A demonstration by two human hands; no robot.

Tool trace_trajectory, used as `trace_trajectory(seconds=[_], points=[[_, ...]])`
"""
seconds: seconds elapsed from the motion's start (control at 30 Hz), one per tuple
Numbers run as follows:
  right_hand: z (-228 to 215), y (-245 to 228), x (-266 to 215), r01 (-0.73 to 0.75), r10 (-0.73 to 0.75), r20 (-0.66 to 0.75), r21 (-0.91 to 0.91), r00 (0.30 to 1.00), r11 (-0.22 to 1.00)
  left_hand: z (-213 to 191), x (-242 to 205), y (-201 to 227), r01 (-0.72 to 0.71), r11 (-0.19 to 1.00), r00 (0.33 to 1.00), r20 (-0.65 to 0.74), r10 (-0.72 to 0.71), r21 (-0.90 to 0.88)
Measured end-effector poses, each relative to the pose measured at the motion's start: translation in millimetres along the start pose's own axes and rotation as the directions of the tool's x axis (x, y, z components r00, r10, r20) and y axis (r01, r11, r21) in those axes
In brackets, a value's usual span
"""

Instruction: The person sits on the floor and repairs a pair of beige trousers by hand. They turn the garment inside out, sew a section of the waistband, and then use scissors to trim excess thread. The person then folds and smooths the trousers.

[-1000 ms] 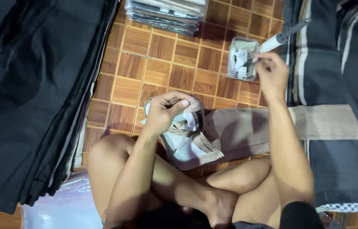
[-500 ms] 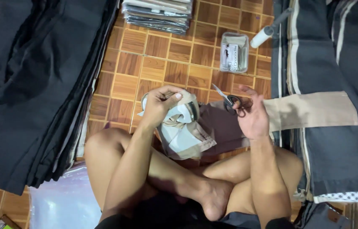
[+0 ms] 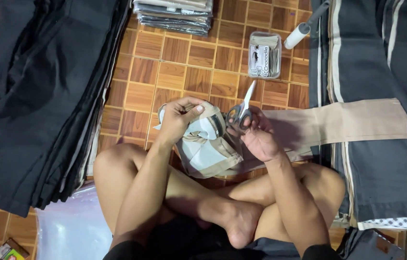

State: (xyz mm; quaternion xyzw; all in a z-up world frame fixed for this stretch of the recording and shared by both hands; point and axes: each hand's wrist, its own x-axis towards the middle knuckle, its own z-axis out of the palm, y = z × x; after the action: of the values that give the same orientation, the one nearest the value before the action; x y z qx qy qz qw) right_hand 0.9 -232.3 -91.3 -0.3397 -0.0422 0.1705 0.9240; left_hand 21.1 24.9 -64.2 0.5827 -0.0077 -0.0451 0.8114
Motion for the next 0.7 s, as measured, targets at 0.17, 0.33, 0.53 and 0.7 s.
trace_trajectory(seconds=[0.17,0.33,0.53,0.7], points=[[-33,13,5,0.044,-0.051,-0.042,-0.166,0.998,0.985,2,0,6,0.008,1.000,1.000,0.018,-0.008,-0.003],[2,-1,5,0.057,-0.060,0.000,-0.326,0.998,0.944,4,1,3,0.006,1.000,0.999,0.034,-0.005,-0.009],[45,4,1,0.044,0.040,0.125,-0.600,0.991,0.799,24,-7,11,0.027,1.000,0.996,0.090,-0.026,-0.002],[20,13,2,0.045,0.022,0.092,-0.664,0.995,0.746,22,-8,8,0.009,1.000,0.994,0.108,-0.007,-0.018]])
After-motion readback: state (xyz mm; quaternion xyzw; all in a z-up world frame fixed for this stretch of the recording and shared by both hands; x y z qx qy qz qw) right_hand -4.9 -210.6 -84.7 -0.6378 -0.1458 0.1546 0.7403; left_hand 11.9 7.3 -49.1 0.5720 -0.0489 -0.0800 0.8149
